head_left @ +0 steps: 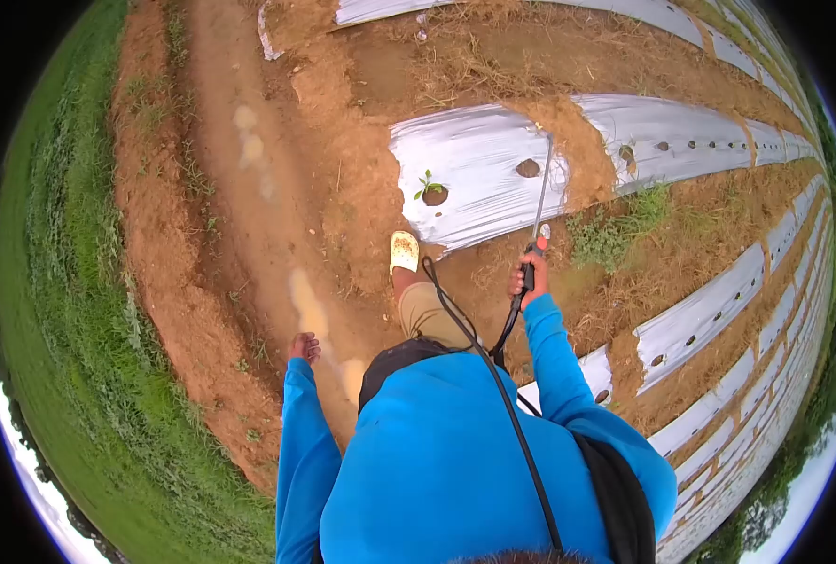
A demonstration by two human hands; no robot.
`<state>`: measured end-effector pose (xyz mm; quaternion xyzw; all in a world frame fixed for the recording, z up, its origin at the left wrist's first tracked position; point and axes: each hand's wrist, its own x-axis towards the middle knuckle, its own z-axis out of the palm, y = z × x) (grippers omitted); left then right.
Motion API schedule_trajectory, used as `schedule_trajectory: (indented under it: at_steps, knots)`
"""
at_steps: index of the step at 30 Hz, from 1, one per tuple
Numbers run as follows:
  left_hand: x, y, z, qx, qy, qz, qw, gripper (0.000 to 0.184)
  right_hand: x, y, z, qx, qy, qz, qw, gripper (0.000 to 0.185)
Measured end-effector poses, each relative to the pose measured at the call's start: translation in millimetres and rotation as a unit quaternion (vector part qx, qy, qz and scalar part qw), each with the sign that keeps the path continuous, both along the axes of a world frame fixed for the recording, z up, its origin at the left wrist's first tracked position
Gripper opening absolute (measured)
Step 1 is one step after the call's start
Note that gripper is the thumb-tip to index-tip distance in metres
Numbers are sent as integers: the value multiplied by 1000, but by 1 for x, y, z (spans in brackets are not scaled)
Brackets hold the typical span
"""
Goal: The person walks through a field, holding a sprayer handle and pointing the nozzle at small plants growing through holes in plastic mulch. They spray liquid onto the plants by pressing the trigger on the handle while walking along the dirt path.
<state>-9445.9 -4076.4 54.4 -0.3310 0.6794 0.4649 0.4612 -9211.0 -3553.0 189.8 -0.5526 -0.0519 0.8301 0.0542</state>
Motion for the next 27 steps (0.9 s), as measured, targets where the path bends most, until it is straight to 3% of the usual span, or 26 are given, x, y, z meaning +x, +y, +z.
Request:
schedule_trajectory:
  at_steps: [1, 6, 11, 17, 19, 21, 22, 23, 25, 27]
  knots:
    - [-27, 32, 11, 17, 49, -28, 998, 32, -18, 23, 12, 41, 7, -73, 996, 23]
    - [-151, 155, 68, 50, 14, -85, 995, 30, -61, 126, 64, 94, 7, -135, 986, 23]
    - [-246, 242, 70, 40, 1, -140, 989, 26, -76, 227, 61, 184, 5, -187, 965, 22]
    - [-331, 317, 45, -30, -8, -198, 980, 25, -136, 296, 55, 248, -70, -254, 932, 21]
    - [-368, 343, 14, -29, -22, -234, 972, 25, -161, 307, 57, 246, -49, -271, 929, 21]
    - [-407, 342, -16, 59, 142, -422, 894, 26, -182, 299, 62, 221, -56, -307, 924, 20]
    - [-424, 363, -10, 65, 137, -429, 890, 26, -191, 301, 63, 200, -16, -304, 931, 21]
    - [-446, 392, -7, 39, 76, -382, 920, 26, -200, 306, 63, 181, 29, -301, 936, 21]
    - [-500, 453, 14, 15, 0, -328, 945, 27, -225, 308, 85, 183, -16, -325, 928, 22]
    - [-548, 522, 41, 25, -20, -314, 949, 25, -235, 309, 95, 148, 34, -336, 930, 21]
